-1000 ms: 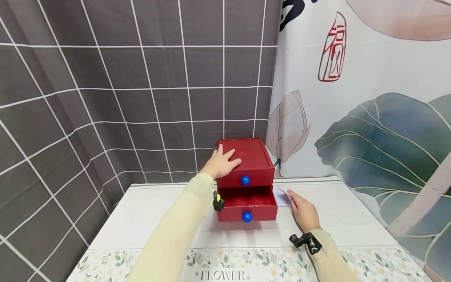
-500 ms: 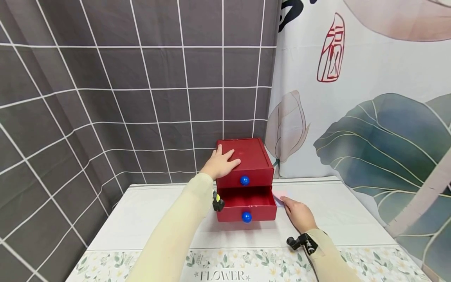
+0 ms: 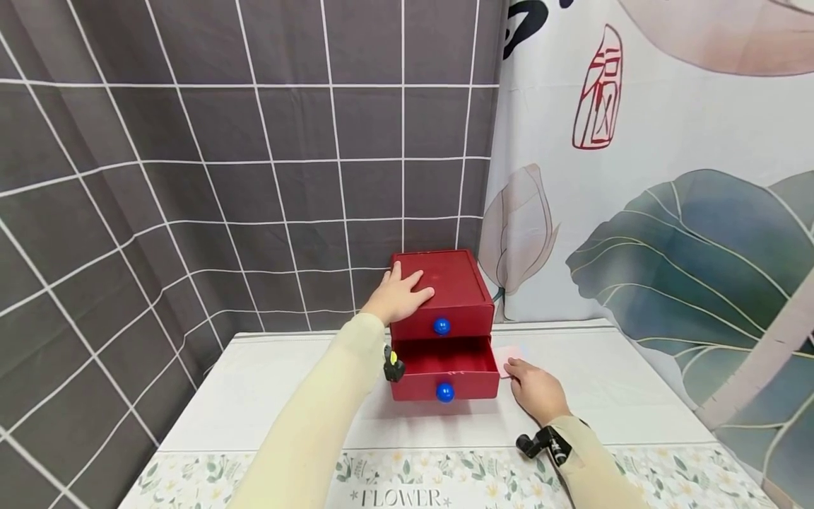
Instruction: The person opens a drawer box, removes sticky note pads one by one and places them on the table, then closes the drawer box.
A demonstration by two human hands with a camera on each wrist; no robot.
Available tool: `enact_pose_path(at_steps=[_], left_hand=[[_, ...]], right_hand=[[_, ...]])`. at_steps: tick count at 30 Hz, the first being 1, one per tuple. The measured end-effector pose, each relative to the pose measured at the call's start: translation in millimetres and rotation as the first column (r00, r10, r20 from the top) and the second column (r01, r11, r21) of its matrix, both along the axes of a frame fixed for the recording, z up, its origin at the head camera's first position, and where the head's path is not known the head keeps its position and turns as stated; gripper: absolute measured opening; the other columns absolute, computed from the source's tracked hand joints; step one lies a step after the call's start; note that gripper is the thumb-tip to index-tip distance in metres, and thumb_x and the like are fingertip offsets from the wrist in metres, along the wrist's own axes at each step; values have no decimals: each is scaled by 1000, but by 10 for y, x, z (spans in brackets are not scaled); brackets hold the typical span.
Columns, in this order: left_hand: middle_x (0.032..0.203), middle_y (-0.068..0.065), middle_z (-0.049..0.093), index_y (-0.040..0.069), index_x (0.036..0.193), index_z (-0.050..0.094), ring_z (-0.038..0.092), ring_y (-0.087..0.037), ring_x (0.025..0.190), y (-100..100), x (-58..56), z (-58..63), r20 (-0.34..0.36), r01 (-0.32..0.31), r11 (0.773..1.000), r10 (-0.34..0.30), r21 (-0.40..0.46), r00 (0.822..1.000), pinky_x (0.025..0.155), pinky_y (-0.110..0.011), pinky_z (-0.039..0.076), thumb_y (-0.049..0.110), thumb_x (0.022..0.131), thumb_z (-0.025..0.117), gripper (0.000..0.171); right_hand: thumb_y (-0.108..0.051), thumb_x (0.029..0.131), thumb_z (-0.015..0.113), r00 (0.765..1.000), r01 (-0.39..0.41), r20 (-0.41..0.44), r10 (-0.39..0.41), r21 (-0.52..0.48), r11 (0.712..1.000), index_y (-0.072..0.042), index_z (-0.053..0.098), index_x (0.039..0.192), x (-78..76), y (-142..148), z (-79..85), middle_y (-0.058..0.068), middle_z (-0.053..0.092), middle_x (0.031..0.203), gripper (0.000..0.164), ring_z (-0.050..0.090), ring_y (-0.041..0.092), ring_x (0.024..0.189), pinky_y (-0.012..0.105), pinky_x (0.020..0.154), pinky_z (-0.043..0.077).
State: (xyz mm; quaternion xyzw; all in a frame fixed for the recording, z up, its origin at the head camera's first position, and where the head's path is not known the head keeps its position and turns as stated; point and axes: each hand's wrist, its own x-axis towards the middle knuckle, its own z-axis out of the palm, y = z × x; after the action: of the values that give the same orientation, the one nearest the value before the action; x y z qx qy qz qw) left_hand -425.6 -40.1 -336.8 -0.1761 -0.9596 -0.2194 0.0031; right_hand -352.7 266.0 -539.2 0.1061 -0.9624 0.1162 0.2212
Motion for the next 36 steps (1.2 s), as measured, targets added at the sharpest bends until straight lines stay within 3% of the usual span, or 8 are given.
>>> enact_pose_path(at_steps=[5, 11, 21, 24, 27, 30, 31, 36], left_hand=[[169, -18, 6, 26, 160, 34, 10, -44, 153, 3, 7, 1, 0, -2, 1000, 2, -2, 1000, 119, -58, 25, 59, 98, 45, 70], [169, -17, 5, 27, 160, 33, 10, -43, 153, 6, 16, 21, 4, -4, 1000, 4, -6, 1000, 119, -57, 25, 59, 98, 45, 71], [169, -16, 3, 28, 160, 32, 10, -43, 153, 4, -10, 12, 10, -7, 1000, 7, -14, 1000, 118, -58, 26, 60, 98, 45, 71], [169, -16, 3, 28, 160, 32, 9, -43, 154, 4, -25, -3, 10, -9, 1000, 9, -8, 1000, 118, -58, 26, 60, 98, 46, 71], [169, -17, 4, 27, 160, 34, 10, -43, 153, 2, -32, -7, 5, -9, 1000, 9, 6, 1000, 118, -59, 25, 59, 97, 47, 71], [169, -17, 4, 27, 160, 34, 10, -43, 153, 1, -25, -10, 9, -8, 1000, 8, 6, 1000, 118, -59, 25, 59, 97, 47, 71], [169, -17, 4, 27, 160, 33, 10, -43, 153, 2, -23, -10, 11, -8, 1000, 8, 5, 1000, 118, -59, 25, 59, 97, 47, 72], [169, -17, 3, 27, 160, 32, 9, -43, 153, 9, -13, -2, 10, -7, 1000, 7, -5, 1000, 118, -59, 26, 60, 98, 47, 72]], right_hand=[[-10, 89, 69, 1000, 1, 13, -1, 4, 1000, -1, 73, 120, 1, -4, 3, 17, 69, 126, 33, 64, 35, 120, 52, 98, 51], [-5, 86, 68, 994, -64, -84, 64, 4, 998, 3, 72, 119, 4, 17, 3, 19, 69, 124, 34, 59, 40, 126, 53, 107, 43], [-5, 88, 66, 930, -148, -366, 34, -287, 946, -3, 65, 130, 157, -43, 27, 18, 67, 128, 42, 58, 39, 125, 47, 107, 41], [-8, 88, 65, 865, -211, -501, 32, -305, 929, -3, 69, 122, 213, -72, 64, 18, 71, 118, 34, 64, 37, 113, 39, 102, 45], [-14, 88, 60, 737, -286, -675, 40, -258, 923, -1, 73, 102, 234, -140, 171, 12, 73, 91, 23, 69, 28, 81, 32, 78, 51], [-20, 90, 57, 608, -323, -792, 47, -193, 926, -2, 72, 85, 270, -257, 337, 2, 65, 67, 24, 56, 15, 53, 26, 51, 45], [-22, 92, 56, 579, -324, -814, 53, -170, 931, -3, 71, 82, 288, -299, 394, 0, 62, 62, 26, 50, 12, 48, 24, 45, 41], [-25, 96, 53, 484, -388, -859, 169, -38, 921, -8, 69, 74, 392, -548, 625, -5, 56, 55, 33, 44, 8, 41, 23, 37, 37]])
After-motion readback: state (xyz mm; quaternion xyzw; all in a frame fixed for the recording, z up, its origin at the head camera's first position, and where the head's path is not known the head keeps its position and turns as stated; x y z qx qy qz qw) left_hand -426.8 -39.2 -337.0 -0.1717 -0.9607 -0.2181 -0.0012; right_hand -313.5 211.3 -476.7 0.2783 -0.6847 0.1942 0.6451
